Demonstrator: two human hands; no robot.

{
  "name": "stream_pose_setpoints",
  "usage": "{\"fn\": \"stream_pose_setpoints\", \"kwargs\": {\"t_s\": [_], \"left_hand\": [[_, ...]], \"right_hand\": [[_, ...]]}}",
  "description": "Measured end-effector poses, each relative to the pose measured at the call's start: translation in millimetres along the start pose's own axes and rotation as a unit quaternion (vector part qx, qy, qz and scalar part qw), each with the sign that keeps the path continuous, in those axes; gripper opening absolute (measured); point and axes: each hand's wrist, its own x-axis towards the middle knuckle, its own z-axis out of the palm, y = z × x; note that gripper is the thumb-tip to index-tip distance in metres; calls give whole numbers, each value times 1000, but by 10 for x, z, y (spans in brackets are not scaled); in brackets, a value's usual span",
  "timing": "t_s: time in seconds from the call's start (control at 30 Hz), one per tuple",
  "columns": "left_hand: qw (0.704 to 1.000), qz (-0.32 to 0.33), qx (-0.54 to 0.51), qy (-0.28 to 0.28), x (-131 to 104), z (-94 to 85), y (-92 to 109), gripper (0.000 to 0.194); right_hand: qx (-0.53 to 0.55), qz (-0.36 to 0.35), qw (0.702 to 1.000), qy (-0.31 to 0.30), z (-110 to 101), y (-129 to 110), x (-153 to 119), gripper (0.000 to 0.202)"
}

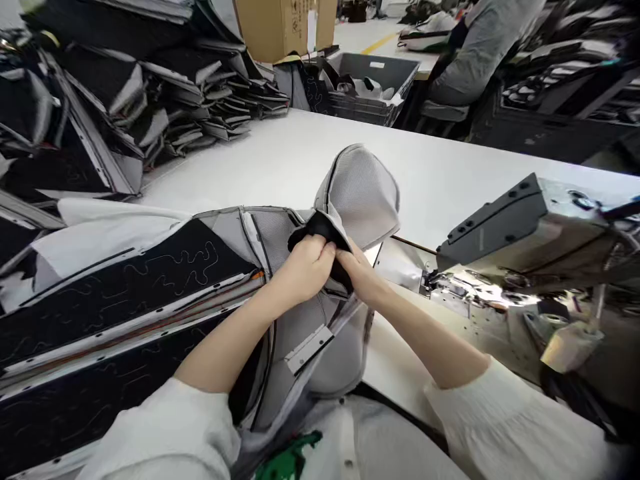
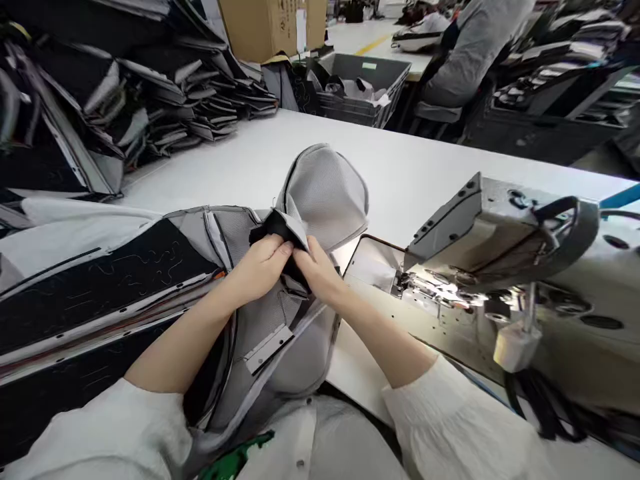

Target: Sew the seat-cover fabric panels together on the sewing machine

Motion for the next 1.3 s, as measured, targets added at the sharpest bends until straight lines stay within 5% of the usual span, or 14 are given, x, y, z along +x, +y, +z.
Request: {"fn": "stream_pose_setpoints", "kwargs": {"t_s": [0.13, 0.23, 0.37, 0.43, 0.53, 0.6, 0.73, 0.83, 0.97, 1.13, 1.3], "left_hand": [[999, 38, -16, -14, -7, -21, -109, 23], [998, 62, 2, -9, -10, 2, -134, 24], [990, 27, 138, -3, -28, 19, -107, 27], [974, 18, 225, -25, -67, 13, -97, 40], [949, 55, 304, -66, -186, 6, -119, 55], [937, 68, 332, -89, -292, -3, -173, 49], [937, 23, 324, -132, -443, -41, -360, 50], [952, -21, 279, -125, -426, -18, -485, 63], [973, -32, 219, -63, -254, 222, -466, 60], [964, -18, 266, -13, 42, 722, -164, 50], [956, 15, 281, -85, 263, 989, 66, 52]], "right_hand": [[-136, 70, 988, -33, -55, -14, 8, 36], [-302, 99, 945, -84, -115, -143, 85, 17], [-392, 111, 908, -96, -187, -207, 151, 13], [-317, 100, 942, -56, -175, -117, 117, 10], [23, 100, 992, 78, -33, 75, 0, 14], [266, 127, 946, 137, 132, 160, -83, 15], [519, 190, 826, 113, 428, 196, -182, 21], [589, 229, 773, 59, 470, 247, -168, 19], [613, 237, 753, 13, 289, 440, -60, 20], [610, 230, 754, 78, -177, 669, 14, 26], [638, 230, 721, 142, -570, 837, -129, 31]]}}
